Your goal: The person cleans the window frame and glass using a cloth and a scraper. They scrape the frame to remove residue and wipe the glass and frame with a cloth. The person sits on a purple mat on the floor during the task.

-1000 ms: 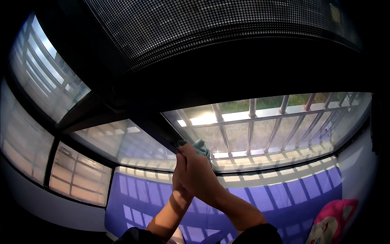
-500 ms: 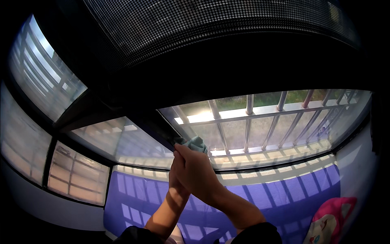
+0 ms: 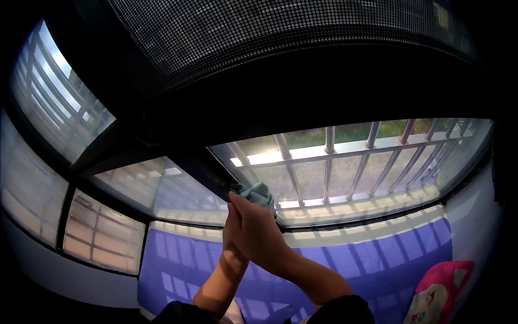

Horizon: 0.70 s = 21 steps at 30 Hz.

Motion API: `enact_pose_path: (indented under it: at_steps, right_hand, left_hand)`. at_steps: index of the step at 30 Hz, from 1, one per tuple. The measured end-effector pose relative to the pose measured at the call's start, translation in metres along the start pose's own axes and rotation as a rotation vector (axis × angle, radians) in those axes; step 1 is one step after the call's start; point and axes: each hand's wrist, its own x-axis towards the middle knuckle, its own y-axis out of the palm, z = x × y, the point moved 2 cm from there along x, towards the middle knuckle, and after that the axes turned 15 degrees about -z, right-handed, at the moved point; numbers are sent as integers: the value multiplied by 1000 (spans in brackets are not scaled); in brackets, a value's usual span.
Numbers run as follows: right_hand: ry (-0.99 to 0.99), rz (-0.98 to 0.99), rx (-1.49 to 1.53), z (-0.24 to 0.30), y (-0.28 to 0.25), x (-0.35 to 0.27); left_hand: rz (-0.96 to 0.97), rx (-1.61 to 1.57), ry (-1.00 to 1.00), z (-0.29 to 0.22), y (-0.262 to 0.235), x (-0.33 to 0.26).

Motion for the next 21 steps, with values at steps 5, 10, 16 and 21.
enact_pose_path:
  at_steps: [5, 10, 16, 21]
  right_hand:
    - [6, -69, 88, -5, 1, 2]
    - [-57, -115, 91, -8, 3, -1]
    - [6, -81, 196, -14, 6, 0]
    - [61, -91, 209, -11, 9, 3]
  left_hand:
    - [-70, -74, -99, 9, 14, -7]
    - [-51, -438, -309, 9, 4, -4]
    - [-41, -603, -428, 9, 3, -6]
    - [-25, -697, -498, 9, 3, -7]
